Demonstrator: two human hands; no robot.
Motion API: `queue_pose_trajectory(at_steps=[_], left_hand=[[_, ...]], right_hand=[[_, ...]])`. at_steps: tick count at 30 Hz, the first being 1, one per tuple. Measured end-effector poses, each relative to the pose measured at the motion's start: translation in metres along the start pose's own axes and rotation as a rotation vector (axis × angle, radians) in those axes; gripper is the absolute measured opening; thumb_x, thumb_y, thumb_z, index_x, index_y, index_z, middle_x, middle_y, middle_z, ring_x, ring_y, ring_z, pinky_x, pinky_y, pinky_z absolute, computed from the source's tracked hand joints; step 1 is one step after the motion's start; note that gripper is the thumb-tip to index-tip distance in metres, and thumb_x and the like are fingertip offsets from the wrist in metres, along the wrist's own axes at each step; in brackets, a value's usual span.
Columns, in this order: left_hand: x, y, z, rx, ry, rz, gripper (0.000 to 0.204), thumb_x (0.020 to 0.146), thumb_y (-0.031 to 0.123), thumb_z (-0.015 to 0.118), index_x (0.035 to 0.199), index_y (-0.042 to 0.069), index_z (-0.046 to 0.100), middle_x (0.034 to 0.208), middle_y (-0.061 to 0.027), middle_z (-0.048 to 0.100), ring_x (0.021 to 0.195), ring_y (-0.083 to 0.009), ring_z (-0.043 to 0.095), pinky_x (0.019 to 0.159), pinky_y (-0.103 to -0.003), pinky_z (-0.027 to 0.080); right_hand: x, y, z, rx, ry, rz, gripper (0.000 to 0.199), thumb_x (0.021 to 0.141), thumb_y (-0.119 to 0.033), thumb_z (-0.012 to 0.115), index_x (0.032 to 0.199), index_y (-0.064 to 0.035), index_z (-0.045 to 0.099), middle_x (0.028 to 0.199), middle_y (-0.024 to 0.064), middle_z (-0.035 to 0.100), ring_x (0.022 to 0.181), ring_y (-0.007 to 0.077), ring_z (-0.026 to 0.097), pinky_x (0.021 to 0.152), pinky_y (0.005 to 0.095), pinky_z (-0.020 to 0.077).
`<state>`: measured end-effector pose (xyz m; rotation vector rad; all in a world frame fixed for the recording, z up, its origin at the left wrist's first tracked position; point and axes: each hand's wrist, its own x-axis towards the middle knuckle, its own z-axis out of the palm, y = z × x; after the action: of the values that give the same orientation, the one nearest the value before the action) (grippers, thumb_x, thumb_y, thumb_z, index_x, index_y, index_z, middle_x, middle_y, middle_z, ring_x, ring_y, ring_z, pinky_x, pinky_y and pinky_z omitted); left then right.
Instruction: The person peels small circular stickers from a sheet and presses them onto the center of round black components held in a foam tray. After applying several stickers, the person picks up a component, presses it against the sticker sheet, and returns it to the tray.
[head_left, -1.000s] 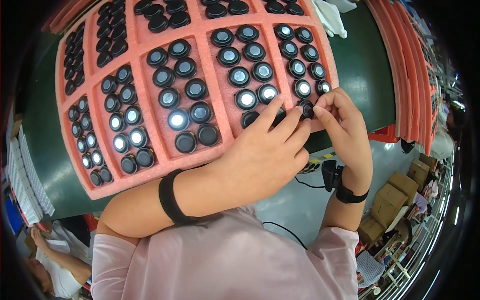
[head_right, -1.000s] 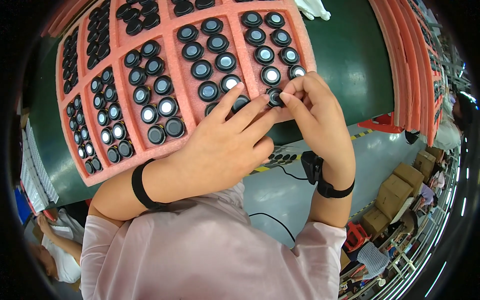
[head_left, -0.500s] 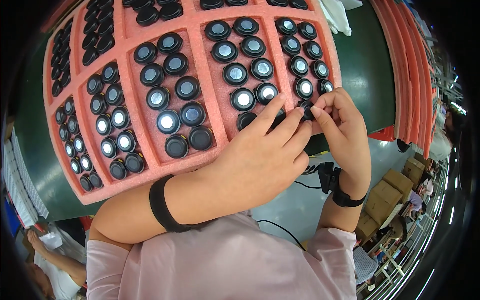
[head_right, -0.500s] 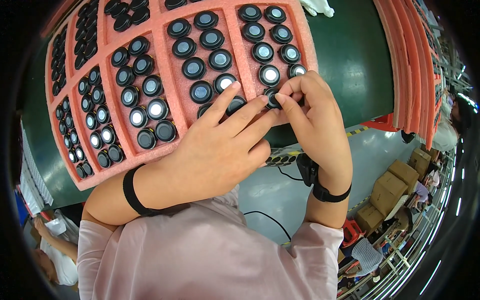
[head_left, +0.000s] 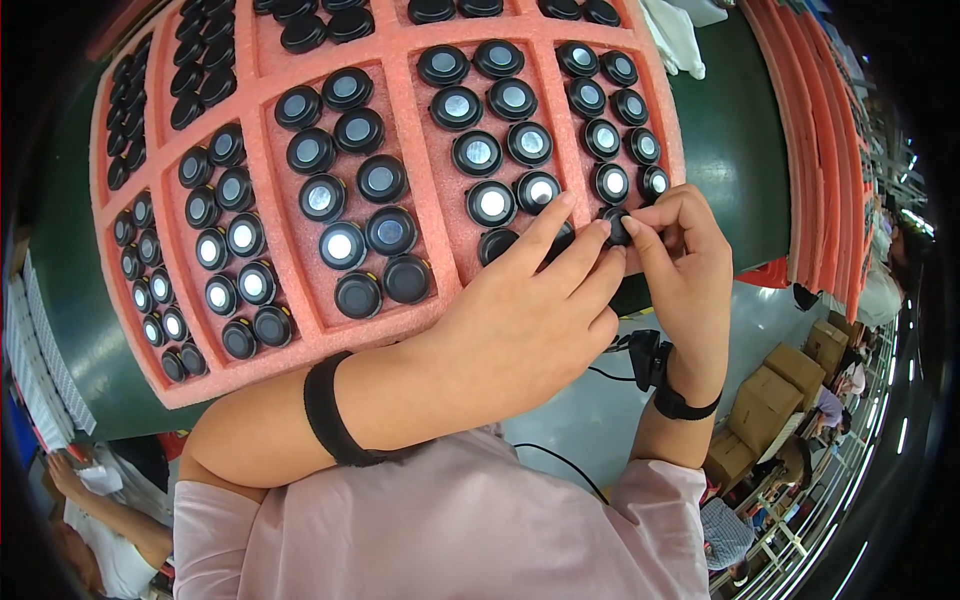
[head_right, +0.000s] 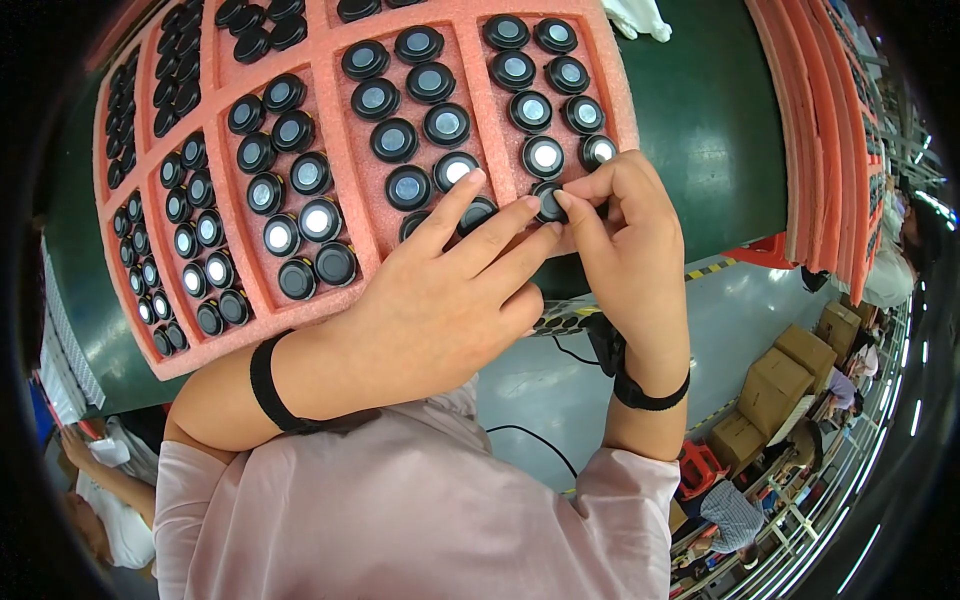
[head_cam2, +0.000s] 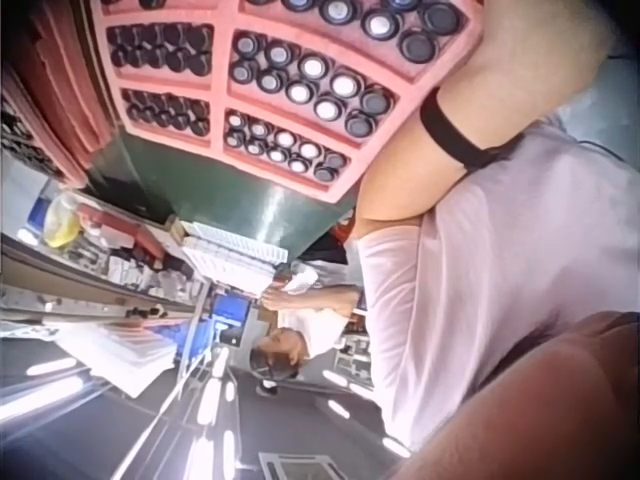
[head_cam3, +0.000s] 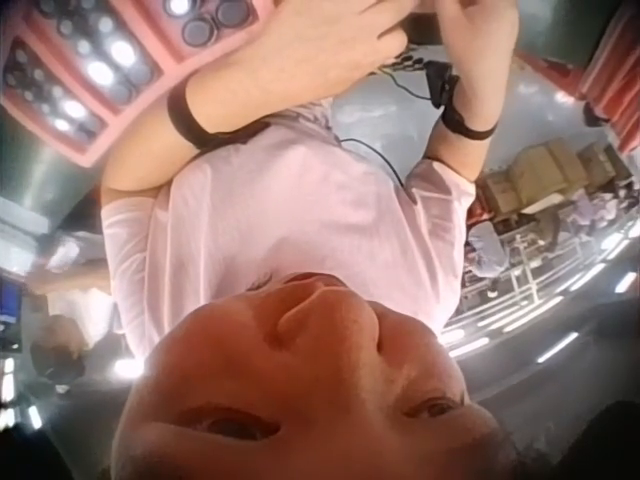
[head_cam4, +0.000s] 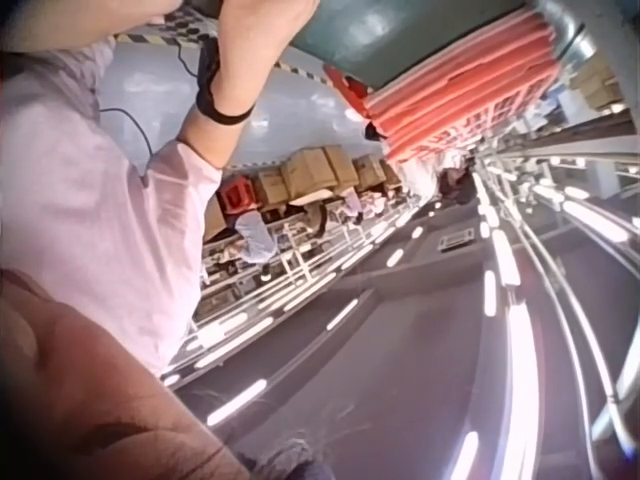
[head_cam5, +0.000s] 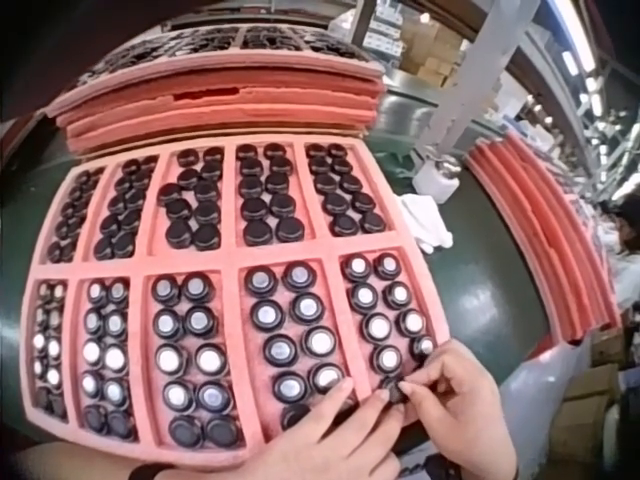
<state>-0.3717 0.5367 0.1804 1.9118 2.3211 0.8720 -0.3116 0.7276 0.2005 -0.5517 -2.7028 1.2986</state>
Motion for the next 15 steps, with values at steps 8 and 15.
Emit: queue_pose_trajectory(at_steps=[8, 15], left_hand=[[-0.003, 0.003, -0.005, 0.017, 0.068, 0.009, 0.018, 0.078, 0.024, 0.07, 0.08, 0.007, 0.065, 0.12, -0.015, 0.064, 0.121, -0.032, 0.058, 0.111, -0.054, 0.039], [-0.011, 0.007, -0.031, -0.27, -0.09, -0.152, 0.027, 0.082, 0.026, 0.079, 0.095, 0.006, 0.066, 0.105, -0.0104, 0.064, 0.094, -0.026, 0.065, 0.077, -0.038, 0.053]], right_hand=[[-0.017, 0.008, -0.01, 0.156, 0.135, -0.117, 0.01, 0.088, 0.002, 0.072, 0.092, 0.0005, 0.063, 0.089, 0.0057, 0.055, 0.075, 0.0135, 0.052, 0.069, 0.0257, 0.0442], [-0.061, -0.015, -0.026, 0.107, -0.125, -0.254, 0.03, 0.081, -0.009, 0.083, 0.105, 0.0018, 0.068, 0.106, 0.0108, 0.065, 0.093, 0.0218, 0.062, 0.083, 0.0327, 0.0485]])
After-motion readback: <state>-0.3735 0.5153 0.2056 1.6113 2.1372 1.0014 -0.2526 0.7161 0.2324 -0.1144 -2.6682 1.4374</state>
